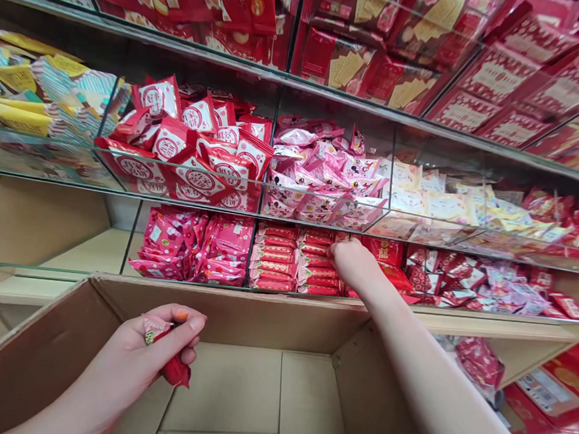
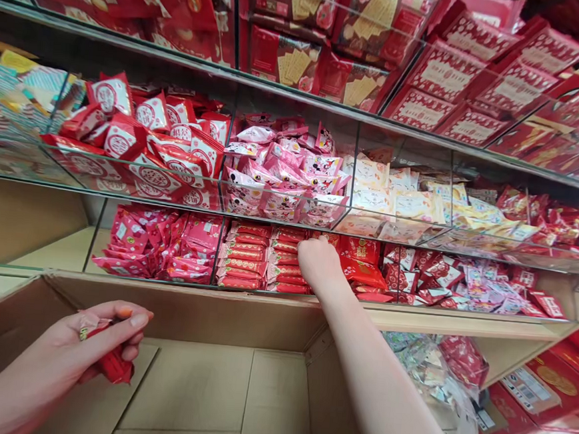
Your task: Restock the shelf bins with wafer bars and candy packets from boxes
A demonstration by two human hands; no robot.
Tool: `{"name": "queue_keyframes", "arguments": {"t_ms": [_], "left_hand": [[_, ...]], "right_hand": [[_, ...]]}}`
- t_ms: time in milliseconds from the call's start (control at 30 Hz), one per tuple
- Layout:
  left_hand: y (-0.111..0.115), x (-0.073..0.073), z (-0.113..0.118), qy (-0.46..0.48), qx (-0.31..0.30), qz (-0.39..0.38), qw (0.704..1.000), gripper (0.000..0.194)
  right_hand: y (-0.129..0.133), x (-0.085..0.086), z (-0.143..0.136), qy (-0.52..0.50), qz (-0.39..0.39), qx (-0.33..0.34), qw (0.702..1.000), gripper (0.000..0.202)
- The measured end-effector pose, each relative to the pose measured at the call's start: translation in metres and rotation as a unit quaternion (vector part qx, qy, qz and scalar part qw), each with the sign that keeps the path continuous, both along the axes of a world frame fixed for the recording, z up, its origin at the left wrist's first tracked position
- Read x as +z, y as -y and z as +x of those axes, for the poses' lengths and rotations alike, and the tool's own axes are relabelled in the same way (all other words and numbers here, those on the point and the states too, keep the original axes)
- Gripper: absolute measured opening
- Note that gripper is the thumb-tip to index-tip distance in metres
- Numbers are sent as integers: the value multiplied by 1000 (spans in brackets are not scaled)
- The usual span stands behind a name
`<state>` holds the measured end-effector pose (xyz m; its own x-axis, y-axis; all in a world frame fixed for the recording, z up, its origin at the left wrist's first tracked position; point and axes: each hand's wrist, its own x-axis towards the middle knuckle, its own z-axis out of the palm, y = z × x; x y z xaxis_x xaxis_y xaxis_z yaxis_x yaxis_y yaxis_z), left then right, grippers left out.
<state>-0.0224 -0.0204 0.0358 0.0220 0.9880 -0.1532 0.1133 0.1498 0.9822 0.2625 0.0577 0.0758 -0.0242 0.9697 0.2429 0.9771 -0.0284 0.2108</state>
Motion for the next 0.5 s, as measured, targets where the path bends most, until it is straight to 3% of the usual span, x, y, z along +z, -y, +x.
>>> {"name": "queue_keyframes", "arguments": {"t_ms": [333, 500], "left_hand": [[-6, -9, -6, -7, -35, -23, 999, 30], [-6, -10, -5, -12, -37, -25, 999, 29]], "right_hand": [[-4, -4, 2, -43, -18, -1, 999, 19], [2, -5, -7, -77, -32, 45, 996, 26]]}}
